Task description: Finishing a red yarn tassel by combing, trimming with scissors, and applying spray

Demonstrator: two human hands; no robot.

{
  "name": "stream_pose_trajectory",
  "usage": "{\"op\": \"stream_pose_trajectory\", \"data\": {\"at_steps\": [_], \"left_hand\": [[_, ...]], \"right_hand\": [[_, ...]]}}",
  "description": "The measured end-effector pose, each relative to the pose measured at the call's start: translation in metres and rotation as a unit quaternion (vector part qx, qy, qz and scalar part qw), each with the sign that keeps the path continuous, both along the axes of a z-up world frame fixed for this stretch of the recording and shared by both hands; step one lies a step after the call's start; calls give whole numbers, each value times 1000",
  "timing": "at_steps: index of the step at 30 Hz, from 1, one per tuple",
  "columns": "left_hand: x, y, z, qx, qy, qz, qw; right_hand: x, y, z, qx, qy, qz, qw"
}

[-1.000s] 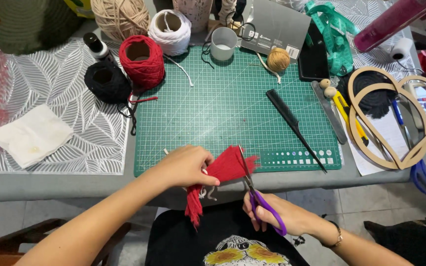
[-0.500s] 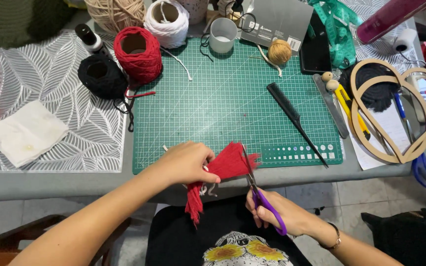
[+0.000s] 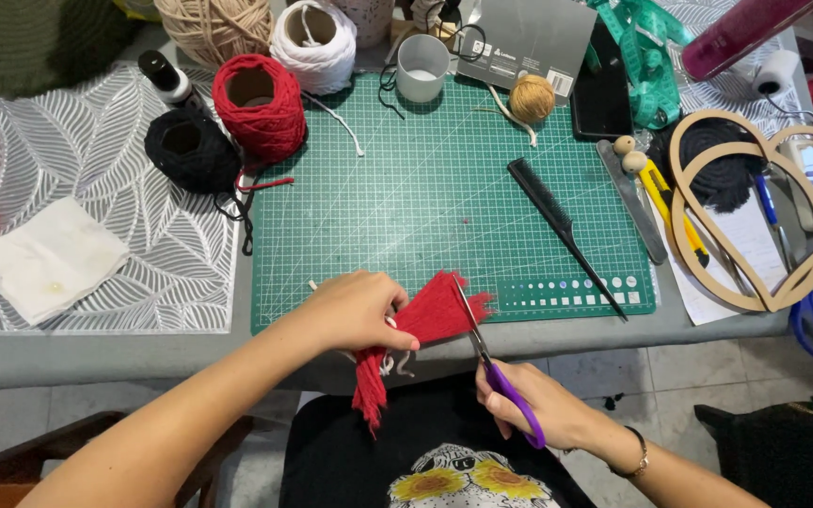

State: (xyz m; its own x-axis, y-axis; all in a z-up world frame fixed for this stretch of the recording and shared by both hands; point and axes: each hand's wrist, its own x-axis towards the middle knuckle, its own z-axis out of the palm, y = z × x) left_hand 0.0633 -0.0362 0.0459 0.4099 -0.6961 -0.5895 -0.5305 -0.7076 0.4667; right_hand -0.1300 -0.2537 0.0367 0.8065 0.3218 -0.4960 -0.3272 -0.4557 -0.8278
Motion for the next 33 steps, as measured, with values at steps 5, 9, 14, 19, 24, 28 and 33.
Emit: {"op": "stream_pose_trajectory", "data": {"at_steps": [5,9,14,19,24,28,33], "left_hand": [[1,0,1,-1,11,5,1000],[3,-1,7,18,29,15,999],[6,-2,1,11,26,12,1000],[9,-1,-3,1,30,13,999],[10,-2,4,6,48,22,999],[11,-4,1,6,41,11,999],[14,-2,1,-7,58,9,998]], "right_hand": [[-1,-3,-7,-15,-12,3,1000],[-1,-3,-7,-31,-11,2,999],[0,-4,-6,-40,-3,-5,999],[-1,-5,-10,-43,-7,-7,999],[-3,-6,-15,-52,-6,-13,999],[-4,-8,-15,-44,-4,-20,999],[4,-9,3,26,-32,23,999]]}}
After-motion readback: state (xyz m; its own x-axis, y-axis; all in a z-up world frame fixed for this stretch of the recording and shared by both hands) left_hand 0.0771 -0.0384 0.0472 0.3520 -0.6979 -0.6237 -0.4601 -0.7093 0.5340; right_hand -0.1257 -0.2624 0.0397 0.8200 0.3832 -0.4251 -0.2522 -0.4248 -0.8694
